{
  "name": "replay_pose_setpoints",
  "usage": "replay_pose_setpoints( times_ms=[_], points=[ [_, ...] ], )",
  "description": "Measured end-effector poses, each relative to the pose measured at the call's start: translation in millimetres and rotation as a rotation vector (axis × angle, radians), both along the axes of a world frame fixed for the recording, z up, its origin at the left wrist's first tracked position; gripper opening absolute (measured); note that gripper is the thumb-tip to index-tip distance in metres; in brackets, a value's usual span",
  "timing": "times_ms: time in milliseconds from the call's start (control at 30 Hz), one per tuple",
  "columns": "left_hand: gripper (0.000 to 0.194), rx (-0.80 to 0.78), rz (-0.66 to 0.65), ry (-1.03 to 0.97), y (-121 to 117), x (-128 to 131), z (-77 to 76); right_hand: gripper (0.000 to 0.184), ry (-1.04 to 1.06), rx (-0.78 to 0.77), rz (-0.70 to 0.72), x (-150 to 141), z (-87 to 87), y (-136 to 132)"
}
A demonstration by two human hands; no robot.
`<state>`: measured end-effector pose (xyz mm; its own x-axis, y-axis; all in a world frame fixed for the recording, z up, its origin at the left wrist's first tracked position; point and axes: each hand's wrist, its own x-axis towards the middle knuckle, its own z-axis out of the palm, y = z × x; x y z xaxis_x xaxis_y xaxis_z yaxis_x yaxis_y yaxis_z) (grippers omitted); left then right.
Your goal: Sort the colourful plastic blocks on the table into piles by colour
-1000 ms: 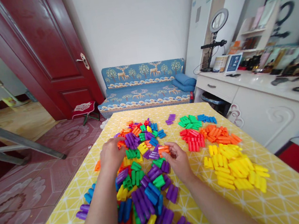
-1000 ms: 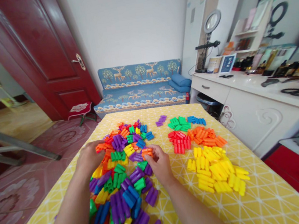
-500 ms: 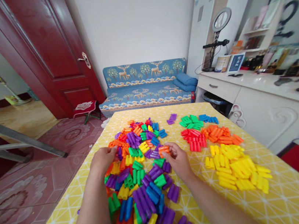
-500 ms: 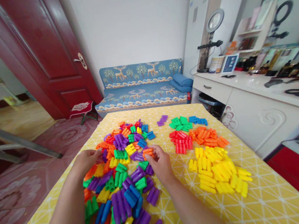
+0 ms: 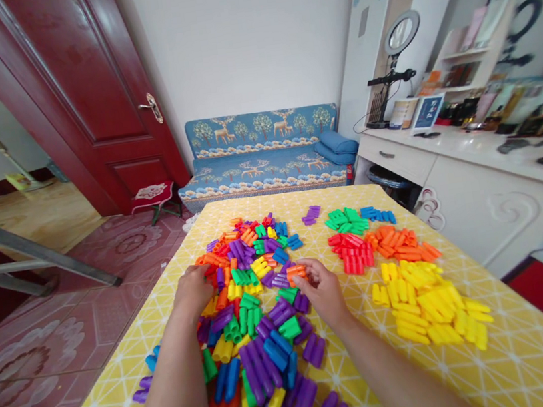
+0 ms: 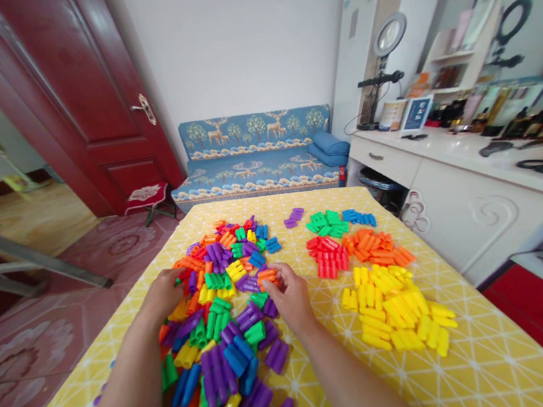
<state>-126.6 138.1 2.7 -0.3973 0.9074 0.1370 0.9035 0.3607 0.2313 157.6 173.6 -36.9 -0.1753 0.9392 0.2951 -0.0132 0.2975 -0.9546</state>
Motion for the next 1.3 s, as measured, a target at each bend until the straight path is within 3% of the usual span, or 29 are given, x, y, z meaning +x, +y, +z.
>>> replay_pose_setpoints(
  times_ms=[133,367,633,767,900,1000,1133,1300],
  points=[
    [0.048,-0.072,-0.005,0.056,-0.6,0.8,-1.5,0.032,-0.007,0.001,0.005,0.0,-0.3,0.4],
    [0.049,-0.031,-0.066,0.041,0.3,6.4,1.3,0.032,-0.015,0.003,0.004,0.0,-2.5,1.5],
    [0.024,0.018,-0.036,-0.132,1.0,13.1,7.9,0.031,-0.019,0.012,0.010,0.2,-4.1,1.4],
    [0.014,0.226,-0.027,-0.405,4.0,16.2,10.2,0.032,-0.042,0.039,0.046,0.8,-5.5,1.0],
    [0.034,0.378,-0.092,-0.908,0.0,26.3,26.4,0.032,-0.180,0.163,0.028,3.5,-6.3,3.2],
    [0.046,0.307,-0.137,-1.055,-5.9,38.0,43.2,0.029,-0.296,0.327,-0.043,5.5,-1.9,4.0],
    [0.048,0.189,-0.206,-1.060,-9.3,54.5,57.1,0.026,-0.326,0.444,-0.117,4.2,9.2,-1.9],
    [0.041,0.092,-0.380,-1.166,-9.7,79.1,61.5,0.041,-0.179,0.499,0.017,-7.9,20.0,-19.8]
  ],
)
